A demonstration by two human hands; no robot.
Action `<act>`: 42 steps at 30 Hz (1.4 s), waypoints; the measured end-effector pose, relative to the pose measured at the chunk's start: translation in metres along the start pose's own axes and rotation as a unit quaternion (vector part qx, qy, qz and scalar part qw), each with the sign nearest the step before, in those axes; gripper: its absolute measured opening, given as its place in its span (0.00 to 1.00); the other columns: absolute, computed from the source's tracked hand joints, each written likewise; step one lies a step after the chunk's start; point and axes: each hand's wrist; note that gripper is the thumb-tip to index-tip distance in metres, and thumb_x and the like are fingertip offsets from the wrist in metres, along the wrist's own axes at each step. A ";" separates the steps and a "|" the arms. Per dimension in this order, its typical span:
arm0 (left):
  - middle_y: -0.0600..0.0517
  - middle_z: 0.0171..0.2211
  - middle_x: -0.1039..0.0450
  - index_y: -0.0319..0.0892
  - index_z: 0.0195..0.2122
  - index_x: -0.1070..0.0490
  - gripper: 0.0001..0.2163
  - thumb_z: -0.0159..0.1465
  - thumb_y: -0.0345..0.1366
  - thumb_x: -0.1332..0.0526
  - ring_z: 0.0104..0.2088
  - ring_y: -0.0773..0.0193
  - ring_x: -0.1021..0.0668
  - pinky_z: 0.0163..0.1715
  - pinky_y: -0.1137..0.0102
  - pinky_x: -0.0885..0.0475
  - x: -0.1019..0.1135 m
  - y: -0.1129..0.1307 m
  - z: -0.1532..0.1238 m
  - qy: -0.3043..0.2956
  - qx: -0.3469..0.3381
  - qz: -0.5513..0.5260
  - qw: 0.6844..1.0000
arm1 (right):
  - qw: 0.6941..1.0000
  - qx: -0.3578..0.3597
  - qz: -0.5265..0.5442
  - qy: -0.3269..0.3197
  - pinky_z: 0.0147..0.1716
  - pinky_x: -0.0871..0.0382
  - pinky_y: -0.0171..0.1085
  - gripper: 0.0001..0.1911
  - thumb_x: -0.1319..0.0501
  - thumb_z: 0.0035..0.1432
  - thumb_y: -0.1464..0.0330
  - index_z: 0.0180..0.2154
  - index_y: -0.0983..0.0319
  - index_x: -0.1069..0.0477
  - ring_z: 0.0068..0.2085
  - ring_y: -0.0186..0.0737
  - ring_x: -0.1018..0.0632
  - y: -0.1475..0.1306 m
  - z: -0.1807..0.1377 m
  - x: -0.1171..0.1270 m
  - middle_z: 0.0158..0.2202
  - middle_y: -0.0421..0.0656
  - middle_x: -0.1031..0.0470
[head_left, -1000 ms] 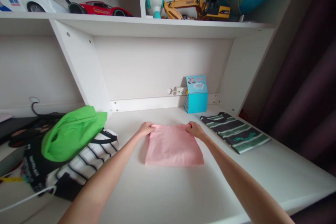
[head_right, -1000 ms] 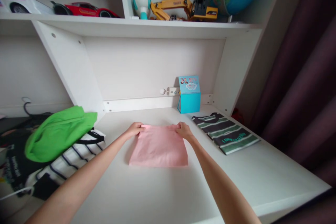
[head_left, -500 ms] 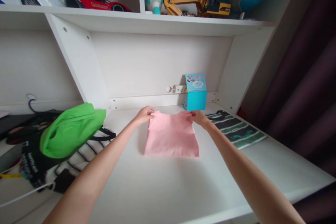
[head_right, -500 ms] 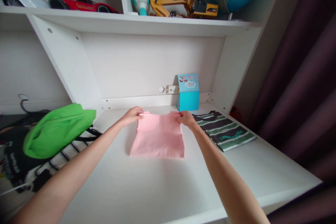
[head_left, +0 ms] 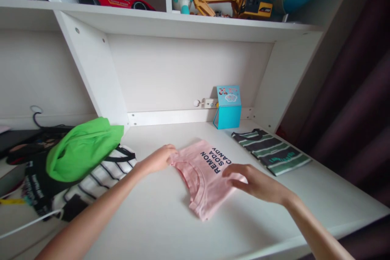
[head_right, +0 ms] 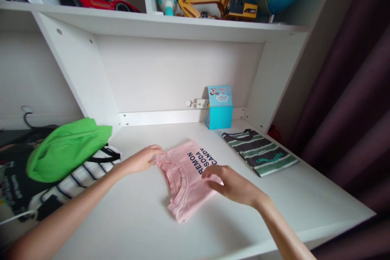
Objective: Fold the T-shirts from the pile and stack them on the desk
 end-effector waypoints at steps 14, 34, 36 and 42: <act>0.47 0.48 0.28 0.46 0.48 0.32 0.14 0.66 0.39 0.52 0.50 0.54 0.29 0.56 0.43 0.60 -0.046 0.047 -0.006 -0.030 -0.010 0.076 0.997 | 0.984 -0.061 -0.150 0.069 0.47 0.32 0.47 0.17 0.47 0.59 0.68 0.50 0.64 0.32 0.47 0.49 0.27 0.022 0.006 -0.063 0.46 0.53 0.28; 0.37 0.64 0.55 0.36 0.63 0.52 0.33 0.62 0.52 0.53 0.62 0.42 0.50 0.55 0.48 0.47 -0.070 0.015 0.006 -0.033 0.208 0.105 0.972 | 0.954 -0.232 -0.172 0.077 0.55 0.46 0.43 0.29 0.53 0.61 0.59 0.60 0.64 0.48 0.61 0.46 0.43 0.085 0.062 -0.053 0.60 0.52 0.43; 0.36 0.59 0.43 0.34 0.61 0.46 0.28 0.63 0.45 0.51 0.59 0.43 0.41 0.54 0.53 0.42 -0.070 0.016 -0.003 0.000 0.213 0.107 0.971 | 0.941 -0.271 -0.179 0.101 0.49 0.41 0.43 0.23 0.51 0.60 0.63 0.52 0.69 0.37 0.54 0.51 0.34 0.084 0.050 -0.048 0.51 0.57 0.34; 0.43 0.48 0.30 0.39 0.51 0.32 0.19 0.57 0.31 0.46 0.49 0.54 0.30 0.51 0.63 0.38 -0.073 0.013 -0.012 0.084 0.155 -0.051 0.983 | 0.936 -0.316 -0.124 0.092 0.28 0.39 0.35 0.13 0.44 0.52 0.63 0.36 0.65 0.31 0.34 0.44 0.25 0.081 0.035 -0.040 0.34 0.50 0.26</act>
Point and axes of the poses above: each hand's wrist, its own z-axis towards the middle knuckle, its own x-axis out of the back of the hand, y = z × x
